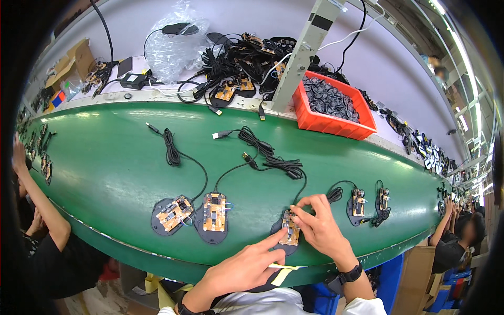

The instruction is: The worker is assembling computer mice on an electronics factory assembly line, applying adhesive tape and connecting components.

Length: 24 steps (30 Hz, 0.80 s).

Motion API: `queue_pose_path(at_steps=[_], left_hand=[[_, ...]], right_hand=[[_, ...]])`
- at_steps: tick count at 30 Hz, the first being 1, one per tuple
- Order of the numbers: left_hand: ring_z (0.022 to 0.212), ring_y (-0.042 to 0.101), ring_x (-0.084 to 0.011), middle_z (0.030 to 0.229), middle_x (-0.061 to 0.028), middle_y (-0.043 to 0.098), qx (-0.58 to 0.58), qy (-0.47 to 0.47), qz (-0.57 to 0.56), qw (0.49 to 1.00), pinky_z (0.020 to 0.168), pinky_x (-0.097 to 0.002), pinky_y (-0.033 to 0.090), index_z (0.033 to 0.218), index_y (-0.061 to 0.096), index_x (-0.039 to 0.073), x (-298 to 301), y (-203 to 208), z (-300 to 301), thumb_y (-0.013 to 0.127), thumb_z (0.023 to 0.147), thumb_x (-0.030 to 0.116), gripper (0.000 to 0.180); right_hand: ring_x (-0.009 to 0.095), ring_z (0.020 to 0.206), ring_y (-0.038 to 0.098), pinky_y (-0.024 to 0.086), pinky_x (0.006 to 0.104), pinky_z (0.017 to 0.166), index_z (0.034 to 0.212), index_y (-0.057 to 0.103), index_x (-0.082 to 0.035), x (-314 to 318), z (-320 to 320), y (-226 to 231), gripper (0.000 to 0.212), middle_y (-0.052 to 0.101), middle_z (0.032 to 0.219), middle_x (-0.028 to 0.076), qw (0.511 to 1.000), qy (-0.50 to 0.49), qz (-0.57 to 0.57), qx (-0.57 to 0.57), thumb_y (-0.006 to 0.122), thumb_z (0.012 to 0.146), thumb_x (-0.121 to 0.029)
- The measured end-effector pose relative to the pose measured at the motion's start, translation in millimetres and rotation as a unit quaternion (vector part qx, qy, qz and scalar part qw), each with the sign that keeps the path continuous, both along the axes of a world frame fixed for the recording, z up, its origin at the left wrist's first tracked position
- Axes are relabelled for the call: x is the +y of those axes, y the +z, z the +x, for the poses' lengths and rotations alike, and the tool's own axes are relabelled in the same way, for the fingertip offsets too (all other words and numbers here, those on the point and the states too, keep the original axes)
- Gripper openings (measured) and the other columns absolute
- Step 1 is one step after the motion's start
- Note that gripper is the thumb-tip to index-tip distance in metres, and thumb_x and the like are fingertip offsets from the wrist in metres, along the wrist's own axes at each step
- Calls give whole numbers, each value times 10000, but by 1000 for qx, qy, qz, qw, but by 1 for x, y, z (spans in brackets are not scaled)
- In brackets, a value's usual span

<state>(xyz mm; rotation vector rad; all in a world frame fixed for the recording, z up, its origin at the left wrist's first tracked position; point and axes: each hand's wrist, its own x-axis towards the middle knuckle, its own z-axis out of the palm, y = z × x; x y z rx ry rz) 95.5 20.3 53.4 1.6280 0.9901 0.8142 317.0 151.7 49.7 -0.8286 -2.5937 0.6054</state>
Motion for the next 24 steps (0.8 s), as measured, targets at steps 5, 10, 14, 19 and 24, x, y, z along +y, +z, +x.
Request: queue_pose_path(at_steps=[5, 10, 14, 19, 24], left_hand=[[862, 734, -268, 1351, -217, 669, 38, 131, 182, 974, 708, -371, 572, 996, 707, 3, -51, 23, -21, 748, 821, -19, 181], [840, 722, -179, 991, -50, 740, 186, 215, 339, 897, 735, -341, 579, 898, 778, 86, -86, 58, -19, 839, 753, 53, 160], [1034, 641, -192, 1059, -58, 613, 180, 232, 422, 858, 811, -449, 596, 893, 760, 54, -110, 56, -14, 872, 700, -37, 242], [1006, 640, -163, 1023, -24, 626, 294, 139, 458, 827, 809, -373, 590, 944, 780, 61, -138, 45, -29, 852, 758, 22, 203], [969, 631, -136, 972, -10, 647, 322, 18, 692, 645, 861, -376, 568, 890, 736, 95, -131, 22, -42, 786, 777, 42, 135]], right_hand=[[362, 1181, 560, 463, 482, 1005, 1329, 644, -8, -35, -18, 37, 461, 591, 1303, 188, 990, 15, -110, 82, 768, 910, -156], [282, 1049, 681, 553, 377, 891, 1274, 692, 25, -61, -31, 47, 353, 710, 1171, 163, 898, 196, -358, 164, 750, 967, -138], [276, 1070, 673, 541, 400, 918, 1273, 703, 37, -70, -42, 43, 354, 724, 1194, 157, 825, 237, -492, 144, 758, 950, -97], [277, 1044, 659, 536, 389, 884, 1260, 702, 26, -78, -47, 39, 367, 707, 1172, 138, 813, 288, -491, 124, 758, 962, -180], [284, 1105, 617, 509, 397, 923, 1234, 700, 15, -84, -49, 39, 414, 647, 1161, 119, 794, 348, -496, 40, 702, 1008, -332]])
